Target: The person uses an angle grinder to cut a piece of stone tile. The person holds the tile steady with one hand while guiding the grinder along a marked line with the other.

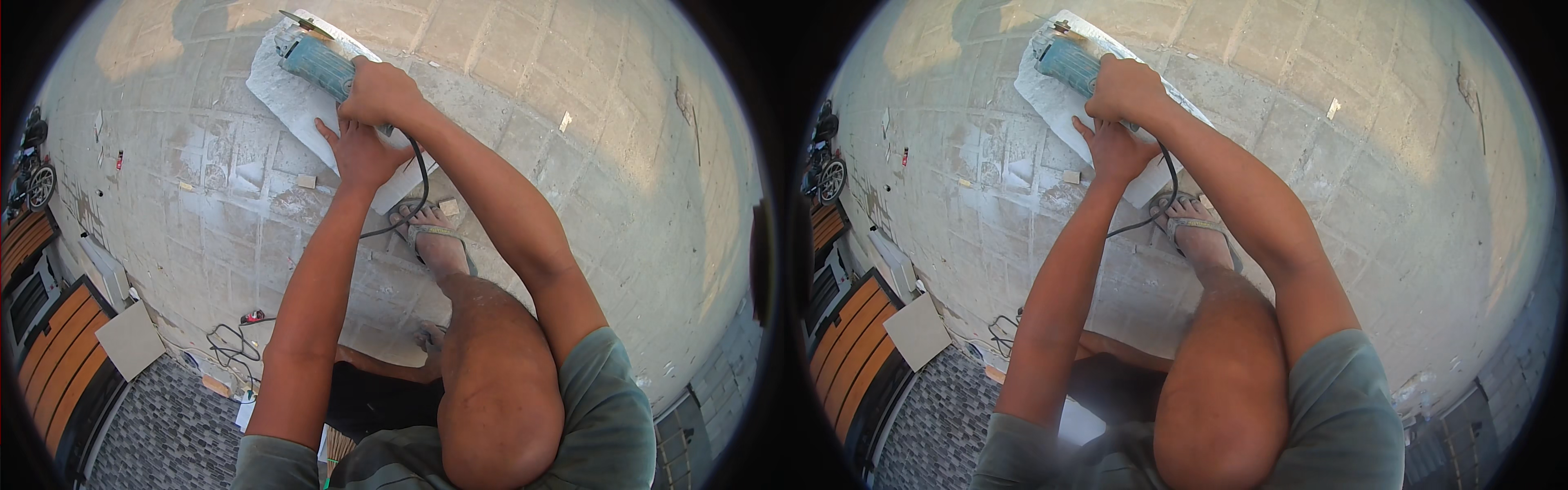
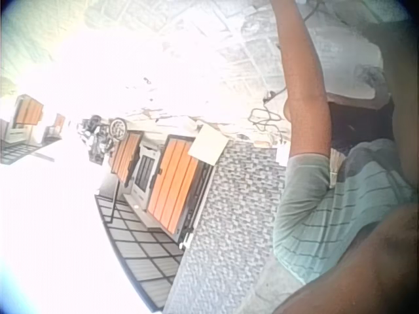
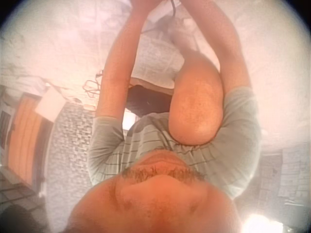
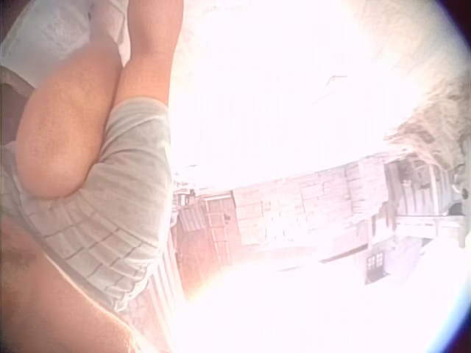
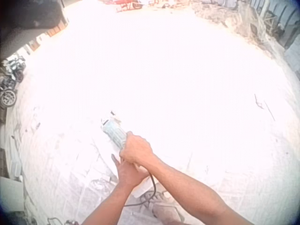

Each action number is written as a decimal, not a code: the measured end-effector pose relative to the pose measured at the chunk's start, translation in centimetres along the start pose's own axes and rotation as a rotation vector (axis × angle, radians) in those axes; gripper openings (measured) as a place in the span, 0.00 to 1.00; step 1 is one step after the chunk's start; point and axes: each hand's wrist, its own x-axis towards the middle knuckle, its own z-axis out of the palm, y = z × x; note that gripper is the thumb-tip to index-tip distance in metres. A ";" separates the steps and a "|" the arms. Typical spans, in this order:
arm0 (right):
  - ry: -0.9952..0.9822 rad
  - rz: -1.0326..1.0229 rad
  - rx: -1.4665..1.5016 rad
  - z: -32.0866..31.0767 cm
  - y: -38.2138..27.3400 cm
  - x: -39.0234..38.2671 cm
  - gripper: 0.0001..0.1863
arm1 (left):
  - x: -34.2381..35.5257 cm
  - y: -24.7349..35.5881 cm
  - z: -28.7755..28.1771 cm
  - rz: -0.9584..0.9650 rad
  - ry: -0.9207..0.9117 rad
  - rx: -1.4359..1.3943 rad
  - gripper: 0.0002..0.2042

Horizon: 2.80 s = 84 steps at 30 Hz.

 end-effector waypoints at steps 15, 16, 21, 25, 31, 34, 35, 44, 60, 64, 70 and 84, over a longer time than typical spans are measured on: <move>-0.011 0.005 0.006 0.0 0.0 -0.1 0.30 | 0.0 -0.2 0.3 0.003 0.029 -0.015 0.55; -0.012 0.010 0.003 -0.1 0.1 -0.2 0.30 | 0.0 -0.2 0.3 0.004 0.028 -0.017 0.55; -0.014 0.000 -0.003 0.0 0.1 -0.3 0.31 | 0.0 -0.3 0.4 -0.001 0.027 -0.014 0.56; -0.014 0.002 -0.002 -0.1 0.3 -0.3 0.31 | 0.0 -0.2 0.5 0.002 0.018 -0.014 0.56; -0.008 0.001 -0.009 -0.4 0.4 -0.7 0.31 | 0.1 -0.2 0.6 0.009 0.022 -0.005 0.57; -0.020 0.015 -0.019 -0.4 0.3 -0.6 0.31 | 0.0 -0.3 0.9 0.017 0.034 0.003 0.56; -0.021 0.014 -0.018 -0.4 0.3 -0.7 0.31 | 0.0 -0.5 0.9 0.021 0.043 0.006 0.56; 0.010 0.010 0.020 0.2 0.5 -1.1 0.31 | 0.0 -0.5 1.0 0.025 0.048 0.008 0.51; -0.014 0.005 0.019 -0.1 0.4 -1.3 0.30 | 0.0 -0.7 1.0 0.024 0.045 0.003 0.48; -0.025 0.015 0.013 0.0 0.6 -1.3 0.31 | 0.0 -0.8 1.3 0.039 0.059 -0.016 0.47; -0.020 0.011 0.012 -0.1 0.5 -1.6 0.32 | 0.0 -1.0 1.6 0.044 0.089 -0.004 0.46; -0.019 0.039 -0.023 0.1 0.6 -1.7 0.35 | 0.0 -0.4 0.7 0.026 0.040 -0.018 0.47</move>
